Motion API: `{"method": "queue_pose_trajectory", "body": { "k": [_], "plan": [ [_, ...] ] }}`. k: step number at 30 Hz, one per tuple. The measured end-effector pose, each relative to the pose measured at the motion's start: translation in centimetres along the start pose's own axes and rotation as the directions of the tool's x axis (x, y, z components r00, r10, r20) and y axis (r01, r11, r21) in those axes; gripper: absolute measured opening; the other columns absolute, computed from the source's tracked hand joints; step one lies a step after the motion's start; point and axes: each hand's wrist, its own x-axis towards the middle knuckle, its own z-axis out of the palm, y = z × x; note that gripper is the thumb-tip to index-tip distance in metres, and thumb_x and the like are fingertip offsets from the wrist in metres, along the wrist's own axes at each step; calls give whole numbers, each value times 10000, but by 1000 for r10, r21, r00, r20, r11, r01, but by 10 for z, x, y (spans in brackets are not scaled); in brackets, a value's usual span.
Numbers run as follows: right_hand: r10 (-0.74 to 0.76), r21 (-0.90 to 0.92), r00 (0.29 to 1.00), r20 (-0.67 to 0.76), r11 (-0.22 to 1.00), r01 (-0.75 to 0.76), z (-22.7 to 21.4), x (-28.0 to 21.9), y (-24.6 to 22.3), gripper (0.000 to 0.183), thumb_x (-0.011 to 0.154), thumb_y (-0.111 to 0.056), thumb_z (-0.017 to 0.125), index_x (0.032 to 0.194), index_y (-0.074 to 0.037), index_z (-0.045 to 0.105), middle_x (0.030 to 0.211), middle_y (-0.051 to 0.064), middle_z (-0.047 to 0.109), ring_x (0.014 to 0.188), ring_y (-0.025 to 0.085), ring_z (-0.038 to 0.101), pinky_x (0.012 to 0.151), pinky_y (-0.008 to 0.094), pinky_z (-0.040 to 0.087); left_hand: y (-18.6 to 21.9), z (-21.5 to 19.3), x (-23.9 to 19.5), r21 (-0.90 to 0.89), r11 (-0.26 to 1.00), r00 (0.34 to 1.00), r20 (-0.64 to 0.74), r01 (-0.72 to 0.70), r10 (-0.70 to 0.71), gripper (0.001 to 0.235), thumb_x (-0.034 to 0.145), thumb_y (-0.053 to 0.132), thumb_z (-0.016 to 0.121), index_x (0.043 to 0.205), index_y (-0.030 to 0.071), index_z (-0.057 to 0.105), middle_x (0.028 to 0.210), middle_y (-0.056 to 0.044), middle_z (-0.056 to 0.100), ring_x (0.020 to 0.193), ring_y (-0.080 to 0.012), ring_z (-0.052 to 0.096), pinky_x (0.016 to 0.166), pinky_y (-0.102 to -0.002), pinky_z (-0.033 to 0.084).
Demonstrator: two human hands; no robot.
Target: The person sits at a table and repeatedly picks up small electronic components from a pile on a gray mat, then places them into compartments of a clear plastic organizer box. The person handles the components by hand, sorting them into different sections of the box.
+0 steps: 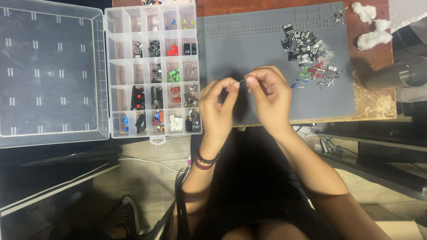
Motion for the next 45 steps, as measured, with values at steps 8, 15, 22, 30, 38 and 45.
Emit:
{"method": "queue_pose_trajectory", "body": {
  "k": [8, 15, 22, 30, 38, 45],
  "plan": [
    [196, 95, 981, 8, 976, -195, -22, 13, 33, 161, 1070, -101, 665, 927, -27, 676, 730, 45, 584, 707, 120, 573, 727, 281, 512, -2, -14, 8, -17, 998, 999, 0, -53, 53, 64, 978, 126, 721, 1033, 150, 742, 906, -12, 706, 963, -216, 688, 943, -384, 492],
    [24, -46, 994, 110, 999, -19, -18, 17, 5, 142, 1005, -28, 775, 885, 16, 713, 764, 80, 562, 794, 162, 642, 741, 298, 545, 10, -6, 11, 99, 956, 961, 54, -275, 270, 137, 923, 118, 786, 1056, 148, 767, 941, -9, 725, 945, -219, 686, 914, -382, 499],
    [103, 22, 976, 190, 994, -109, -15, 18, 0, 87, 982, -71, 778, 979, 9, 744, 782, 58, 557, 809, 161, 647, 762, 320, 584, 3, -8, 11, 90, 970, 974, 32, -228, 226, 71, 941, 131, 759, 1010, 147, 753, 855, 15, 706, 865, -211, 694, 860, -370, 509],
    [23, 32, 966, 258, 999, -32, -14, 20, -18, 74, 976, -5, 753, 1026, 38, 718, 920, 107, 627, 869, 176, 669, 768, 343, 628, 9, -13, 8, -3, 976, 975, 50, -217, 217, 54, 950, 126, 740, 998, 144, 755, 760, 6, 660, 783, -199, 670, 860, -367, 497],
    [-5, -24, 950, 313, 1000, 13, -12, 20, -11, 59, 1014, 8, 694, 970, 46, 700, 890, 124, 622, 815, 202, 685, 780, 388, 643, 12, -19, 8, 5, 975, 973, 67, -222, 221, 17, 932, 155, 766, 948, 162, 766, 748, 36, 677, 787, -173, 668, 876, -337, 424],
    [-29, -115, 924, 382, 990, 79, -9, 27, -33, 61, 1022, 53, 663, 964, 62, 679, 895, 153, 609, 812, 253, 699, 794, 425, 645, 19, -33, 9, 111, 954, 959, 87, -278, 269, 44, 946, 151, 752, 978, 174, 770, 787, 38, 719, 802, -176, 679, 858, -336, 354]
  ]
}}
